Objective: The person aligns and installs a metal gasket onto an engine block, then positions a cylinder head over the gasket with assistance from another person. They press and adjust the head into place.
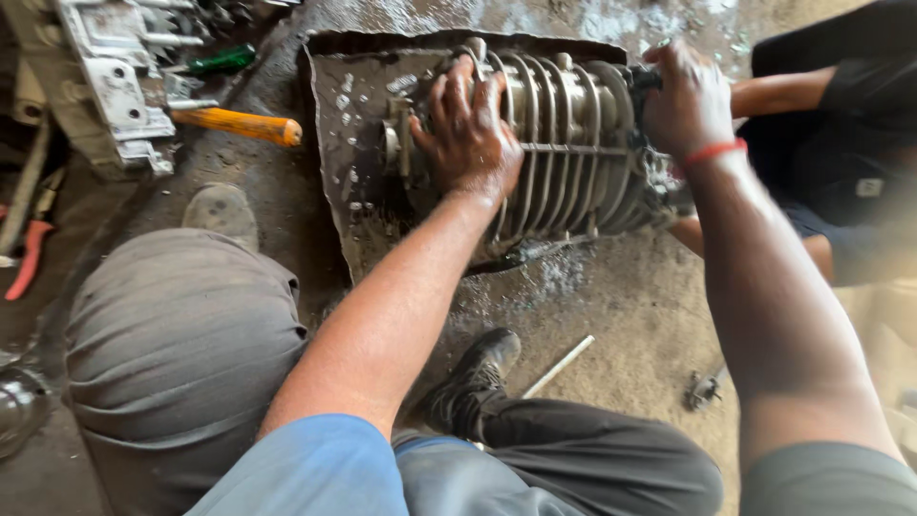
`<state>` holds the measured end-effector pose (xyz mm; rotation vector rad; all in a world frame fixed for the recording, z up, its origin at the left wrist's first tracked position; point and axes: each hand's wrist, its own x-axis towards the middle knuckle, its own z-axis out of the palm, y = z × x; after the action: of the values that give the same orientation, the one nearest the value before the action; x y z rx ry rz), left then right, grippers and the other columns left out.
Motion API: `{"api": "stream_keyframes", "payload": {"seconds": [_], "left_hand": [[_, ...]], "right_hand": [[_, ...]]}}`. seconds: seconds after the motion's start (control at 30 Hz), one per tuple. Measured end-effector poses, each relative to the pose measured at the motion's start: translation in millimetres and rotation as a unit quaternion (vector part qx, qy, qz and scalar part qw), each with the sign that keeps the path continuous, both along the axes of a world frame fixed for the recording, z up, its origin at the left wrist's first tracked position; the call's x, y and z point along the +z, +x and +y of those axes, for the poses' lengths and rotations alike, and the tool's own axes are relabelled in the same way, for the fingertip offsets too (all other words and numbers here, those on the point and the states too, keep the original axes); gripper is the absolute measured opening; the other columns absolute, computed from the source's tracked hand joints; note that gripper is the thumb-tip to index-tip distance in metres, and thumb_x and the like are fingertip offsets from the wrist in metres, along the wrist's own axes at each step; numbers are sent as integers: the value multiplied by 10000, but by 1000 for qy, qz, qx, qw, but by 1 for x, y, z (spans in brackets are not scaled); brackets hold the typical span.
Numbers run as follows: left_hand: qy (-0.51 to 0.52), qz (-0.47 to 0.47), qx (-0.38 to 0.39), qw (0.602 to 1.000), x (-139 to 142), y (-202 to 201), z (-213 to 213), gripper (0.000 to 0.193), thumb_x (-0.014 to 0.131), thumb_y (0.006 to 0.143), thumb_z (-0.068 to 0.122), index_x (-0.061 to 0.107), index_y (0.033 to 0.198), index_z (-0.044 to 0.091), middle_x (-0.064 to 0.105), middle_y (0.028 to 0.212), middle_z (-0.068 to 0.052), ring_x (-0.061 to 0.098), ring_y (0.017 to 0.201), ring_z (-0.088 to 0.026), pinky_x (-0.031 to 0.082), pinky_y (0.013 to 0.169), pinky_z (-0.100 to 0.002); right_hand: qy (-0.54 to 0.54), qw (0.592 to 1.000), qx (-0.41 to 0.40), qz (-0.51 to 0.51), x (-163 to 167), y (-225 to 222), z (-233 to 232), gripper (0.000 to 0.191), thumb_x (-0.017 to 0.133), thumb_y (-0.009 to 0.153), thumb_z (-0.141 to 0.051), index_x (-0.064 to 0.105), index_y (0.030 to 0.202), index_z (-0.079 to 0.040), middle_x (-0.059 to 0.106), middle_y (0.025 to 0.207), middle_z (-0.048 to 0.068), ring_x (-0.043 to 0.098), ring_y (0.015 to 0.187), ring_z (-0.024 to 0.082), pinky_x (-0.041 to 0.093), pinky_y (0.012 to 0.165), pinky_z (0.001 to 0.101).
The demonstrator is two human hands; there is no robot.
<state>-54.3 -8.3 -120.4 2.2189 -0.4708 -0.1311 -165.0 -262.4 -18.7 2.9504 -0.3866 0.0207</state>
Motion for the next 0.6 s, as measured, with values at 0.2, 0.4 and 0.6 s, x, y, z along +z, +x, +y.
{"api": "stream_keyframes", "payload": {"seconds": [0.2, 0.4, 0.6], "left_hand": [[-33, 5, -1, 999, -1, -17, 16, 442, 655, 875, 136, 592, 1280, 302, 395, 1559, -38, 326, 1496, -292, 193, 1185, -782], [-39, 43, 9, 998, 2, -5, 8, 460, 665, 849, 137, 596, 1269, 311, 386, 1551, -53, 300, 1489, -316, 163, 1134, -820], [-37, 24, 33, 998, 6, 1, 0, 404, 692, 839, 129, 588, 1187, 307, 430, 1496, -23, 361, 1454, -302, 200, 1125, -832]], "right_hand": [[49, 930, -135, 340, -39, 115, -6, 222, 634, 1010, -219, 798, 1148, -277, 790, 1032, 123, 749, 853, 316, 610, 803, 459], [160, 958, -72, 228, -4, 81, -10, 394, 778, 906, -437, 757, 1255, -255, 749, 1147, 73, 725, 979, 234, 560, 889, 409], [-1, 967, -107, 231, 23, 11, 22, 379, 752, 958, -345, 661, 1215, -81, 741, 982, 195, 739, 925, 345, 594, 852, 462]]}}
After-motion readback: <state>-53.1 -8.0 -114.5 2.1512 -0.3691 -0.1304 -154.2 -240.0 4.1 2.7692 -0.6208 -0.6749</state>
